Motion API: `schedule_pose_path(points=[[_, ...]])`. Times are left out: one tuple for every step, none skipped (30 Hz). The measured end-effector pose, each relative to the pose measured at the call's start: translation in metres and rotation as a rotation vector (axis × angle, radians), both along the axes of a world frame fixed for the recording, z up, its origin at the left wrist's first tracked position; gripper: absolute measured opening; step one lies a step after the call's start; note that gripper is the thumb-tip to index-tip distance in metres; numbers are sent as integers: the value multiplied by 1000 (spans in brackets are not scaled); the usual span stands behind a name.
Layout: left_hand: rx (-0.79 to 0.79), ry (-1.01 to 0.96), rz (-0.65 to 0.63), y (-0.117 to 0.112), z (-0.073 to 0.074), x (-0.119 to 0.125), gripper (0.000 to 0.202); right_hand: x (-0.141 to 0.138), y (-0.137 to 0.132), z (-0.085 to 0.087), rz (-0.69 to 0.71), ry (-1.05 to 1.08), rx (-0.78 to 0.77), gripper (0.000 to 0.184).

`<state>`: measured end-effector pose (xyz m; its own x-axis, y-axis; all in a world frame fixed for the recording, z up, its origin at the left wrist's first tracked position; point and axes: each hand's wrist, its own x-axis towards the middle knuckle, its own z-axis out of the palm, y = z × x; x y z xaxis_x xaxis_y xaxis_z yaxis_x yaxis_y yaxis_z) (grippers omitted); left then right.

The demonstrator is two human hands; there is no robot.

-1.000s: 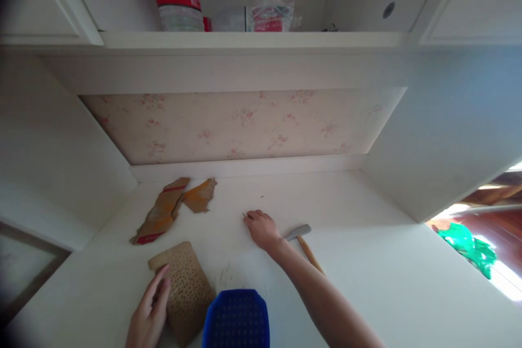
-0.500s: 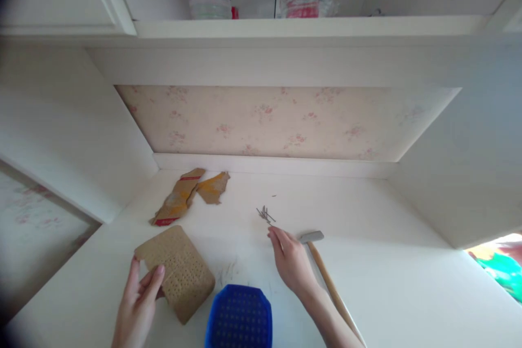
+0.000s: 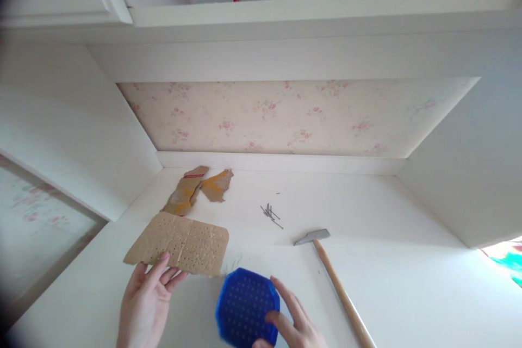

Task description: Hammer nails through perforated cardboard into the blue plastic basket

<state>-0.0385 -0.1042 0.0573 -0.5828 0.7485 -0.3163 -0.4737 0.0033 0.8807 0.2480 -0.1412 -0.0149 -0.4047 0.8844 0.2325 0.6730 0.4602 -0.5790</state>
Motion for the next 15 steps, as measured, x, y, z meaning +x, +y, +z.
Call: schedule_pose_path(points=[[-7,3,-5,0,2,1,39,-1,3,4,-47,9,-37,23],[-14,6,-13,-1,3,2,38,-2,7,8,-101,26,-70,23],[-22,6,-20,-2,4,3,38,-2,11,12,-155,48,-99,22],[-30,-1,-26,-3,5,3,38,-3,16,16,-200,65,-128,23],[-36,-13,-33,-5,5,3,38,-4,20,19,-235,74,-153,24],[-44,-32,-40,-7,6,4,39,-4,25,22,-265,73,-173,27],[-50,-50,-46,-9,6,4,40,-4,29,25,-285,61,-187,29],[-56,-66,-53,-11,6,5,42,-3,34,27,-295,44,-186,32],[-62,-78,-60,-12,5,6,44,-2,37,30,-297,31,-172,34],[-70,-88,-68,-13,5,7,46,-2,39,34,-304,32,-150,35],[-80,-96,-76,-14,4,8,48,-1,40,38,-318,50,-122,35],[-90,-108,-88,-15,3,10,50,-1,40,43,-347,88,-95,36],[-101,-125,-103,-16,2,13,52,-2,38,49,-390,141,-84,35],[-109,-145,-120,-16,1,18,53,-3,34,56,-437,208,-86,36],[-113,-169,-141,-16,-1,23,54,-6,29,62,-487,283,-126,36]])
